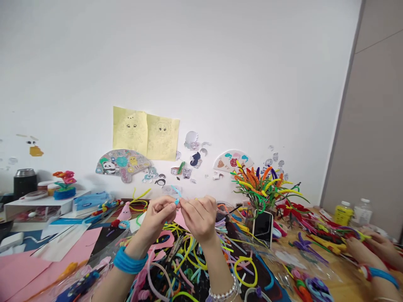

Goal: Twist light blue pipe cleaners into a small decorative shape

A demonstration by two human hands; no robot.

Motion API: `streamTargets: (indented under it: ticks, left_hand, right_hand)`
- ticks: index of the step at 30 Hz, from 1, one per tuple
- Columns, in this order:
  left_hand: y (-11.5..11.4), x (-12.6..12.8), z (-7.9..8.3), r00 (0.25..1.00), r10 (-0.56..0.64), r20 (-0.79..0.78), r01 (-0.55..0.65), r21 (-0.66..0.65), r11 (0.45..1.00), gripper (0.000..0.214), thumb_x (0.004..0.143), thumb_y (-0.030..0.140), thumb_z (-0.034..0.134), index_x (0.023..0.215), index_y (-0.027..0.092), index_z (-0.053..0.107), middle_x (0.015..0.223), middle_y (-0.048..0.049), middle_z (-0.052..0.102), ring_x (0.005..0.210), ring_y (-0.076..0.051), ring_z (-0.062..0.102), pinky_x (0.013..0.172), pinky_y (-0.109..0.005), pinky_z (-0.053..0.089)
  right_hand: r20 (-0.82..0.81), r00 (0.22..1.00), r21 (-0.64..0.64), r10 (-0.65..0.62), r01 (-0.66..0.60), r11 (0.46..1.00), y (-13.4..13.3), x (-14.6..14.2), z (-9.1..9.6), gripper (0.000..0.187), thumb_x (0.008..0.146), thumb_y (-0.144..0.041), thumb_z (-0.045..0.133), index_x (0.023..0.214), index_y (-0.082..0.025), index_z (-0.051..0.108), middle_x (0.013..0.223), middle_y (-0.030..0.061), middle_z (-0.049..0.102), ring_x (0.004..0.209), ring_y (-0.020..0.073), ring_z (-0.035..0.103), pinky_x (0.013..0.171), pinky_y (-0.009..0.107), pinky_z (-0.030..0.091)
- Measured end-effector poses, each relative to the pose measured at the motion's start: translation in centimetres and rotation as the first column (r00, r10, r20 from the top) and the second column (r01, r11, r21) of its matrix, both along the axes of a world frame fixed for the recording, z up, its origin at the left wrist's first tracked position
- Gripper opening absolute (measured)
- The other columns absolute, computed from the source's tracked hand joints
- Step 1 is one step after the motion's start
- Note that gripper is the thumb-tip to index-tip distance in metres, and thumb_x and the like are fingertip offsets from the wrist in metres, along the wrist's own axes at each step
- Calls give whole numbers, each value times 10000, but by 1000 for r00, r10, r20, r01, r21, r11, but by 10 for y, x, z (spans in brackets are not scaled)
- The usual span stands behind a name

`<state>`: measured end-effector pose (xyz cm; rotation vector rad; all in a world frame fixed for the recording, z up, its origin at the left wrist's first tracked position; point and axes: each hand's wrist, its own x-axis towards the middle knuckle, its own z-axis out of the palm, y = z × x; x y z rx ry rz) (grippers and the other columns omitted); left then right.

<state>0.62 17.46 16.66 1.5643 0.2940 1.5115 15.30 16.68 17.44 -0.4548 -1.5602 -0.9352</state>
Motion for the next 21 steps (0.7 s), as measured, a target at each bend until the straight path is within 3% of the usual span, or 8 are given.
streamTargets:
  ticks: [6, 8, 13, 21]
  left_hand:
    - [4, -7, 3, 980, -153, -127, 144, -76, 987, 359, 836, 452, 571, 658, 141, 597, 382, 84, 354, 361, -61, 316, 423, -213, 274]
    - [6, -10, 4, 981, -122, -149, 108, -101, 989, 383, 853, 478, 532, 678, 143, 596, 398, 80, 372, 370, -66, 340, 428, -210, 281]
    - [7, -16, 10, 974, 28, -226, -53, -105, 993, 253, 798, 384, 638, 806, 135, 679, 532, 29, 546, 534, -103, 500, 554, -226, 378]
    - [7, -22, 12, 983, -63, -170, 24, -226, 974, 169, 724, 272, 730, 816, 132, 703, 631, -18, 672, 617, -122, 595, 622, -234, 413]
  right_hand:
    - [-60, 994, -48, 96, -99, 994, 7, 1, -4, 203, 793, -109, 673, 921, -265, 664, 696, -9, 699, 667, 172, 543, 712, 352, 395]
    - [-54, 990, -70, 128, -132, 989, 9, 2, -6, 210, 800, -114, 666, 934, -275, 672, 725, -8, 707, 689, 173, 547, 716, 348, 408]
    - [32, 986, -127, 166, -161, 979, 14, 2, -8, 355, 823, -76, 621, 1108, -285, 644, 880, 17, 727, 792, 185, 550, 721, 341, 446]
    - [64, 970, -239, 235, -214, 947, 13, 0, -3, 345, 858, -63, 555, 1138, -252, 627, 941, 53, 690, 879, 194, 568, 768, 360, 497]
